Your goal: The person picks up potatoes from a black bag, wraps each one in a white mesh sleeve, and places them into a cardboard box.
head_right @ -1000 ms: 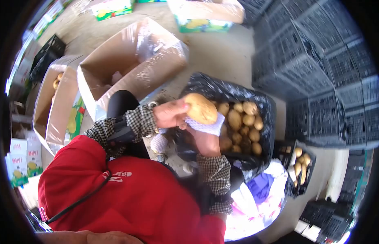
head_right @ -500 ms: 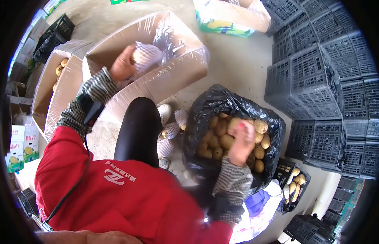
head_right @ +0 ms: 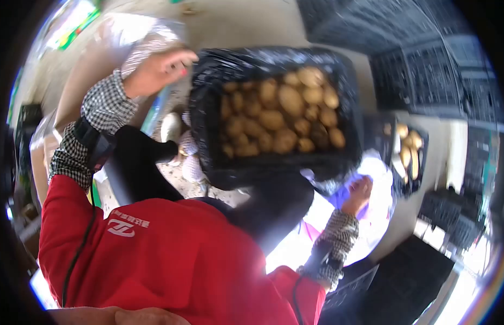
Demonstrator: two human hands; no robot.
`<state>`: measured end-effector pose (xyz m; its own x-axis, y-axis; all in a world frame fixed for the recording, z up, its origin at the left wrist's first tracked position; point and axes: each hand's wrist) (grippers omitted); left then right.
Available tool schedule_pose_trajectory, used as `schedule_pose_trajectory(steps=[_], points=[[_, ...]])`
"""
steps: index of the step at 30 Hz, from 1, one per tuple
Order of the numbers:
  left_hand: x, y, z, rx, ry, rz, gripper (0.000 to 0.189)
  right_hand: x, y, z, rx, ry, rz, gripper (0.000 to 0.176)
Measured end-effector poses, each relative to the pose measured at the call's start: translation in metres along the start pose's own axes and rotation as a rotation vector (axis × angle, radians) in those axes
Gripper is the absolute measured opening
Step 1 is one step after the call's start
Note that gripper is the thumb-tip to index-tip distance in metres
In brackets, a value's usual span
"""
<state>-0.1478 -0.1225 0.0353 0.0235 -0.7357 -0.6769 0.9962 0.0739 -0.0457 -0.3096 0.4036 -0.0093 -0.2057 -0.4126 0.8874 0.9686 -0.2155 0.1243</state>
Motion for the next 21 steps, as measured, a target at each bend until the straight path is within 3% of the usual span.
schedule_pose_trajectory(steps=[1,3,6,7,9,12,14,16,19,21], points=[[-0.028,-0.019,-0.024,0.207,0.044,0.086,0.032,-0.018,-0.005,0.011,0.01,-0.075,-0.061,0.02],[-0.034,-0.051,-0.097,0.471,-0.043,-0.177,0.035,-0.049,-0.016,0.031,0.012,0.005,-0.118,0.018],[-0.045,-0.079,-0.211,0.54,-0.302,-0.424,0.048,-0.081,-0.02,0.053,0.096,0.229,-0.084,0.018],[-0.05,-0.088,-0.245,0.543,-0.331,-0.465,0.056,-0.088,-0.021,0.059,0.125,0.337,0.017,0.018],[-0.052,-0.096,-0.305,0.523,-0.222,-0.137,0.067,-0.101,-0.018,0.068,0.185,0.562,0.214,0.018],[-0.063,-0.099,-0.375,0.485,-0.07,0.375,0.084,-0.102,-0.02,0.073,0.273,0.677,0.13,0.024],[-0.082,-0.1,-0.377,0.444,0.051,0.537,0.087,-0.102,-0.023,0.071,0.342,0.864,0.139,0.028],[-0.101,-0.103,-0.348,0.488,0.254,0.54,0.082,-0.108,-0.029,0.064,0.398,0.968,0.1,0.034],[-0.055,-0.114,-0.333,0.826,0.754,0.657,0.071,-0.112,-0.032,0.043,0.14,0.906,0.182,0.038],[-0.042,-0.098,-0.309,0.826,1.152,0.809,0.065,-0.108,-0.039,0.038,-0.109,1.062,0.43,0.036]])
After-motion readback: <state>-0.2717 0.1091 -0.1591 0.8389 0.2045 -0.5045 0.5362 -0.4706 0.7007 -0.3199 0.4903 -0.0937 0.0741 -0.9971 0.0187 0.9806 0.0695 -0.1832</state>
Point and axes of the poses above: each hand's wrist, its own y-axis away from the middle knuckle, its own z-axis out of the back of the hand, x = y × z, and after that the axes turned 2 degrees about y, right-handed
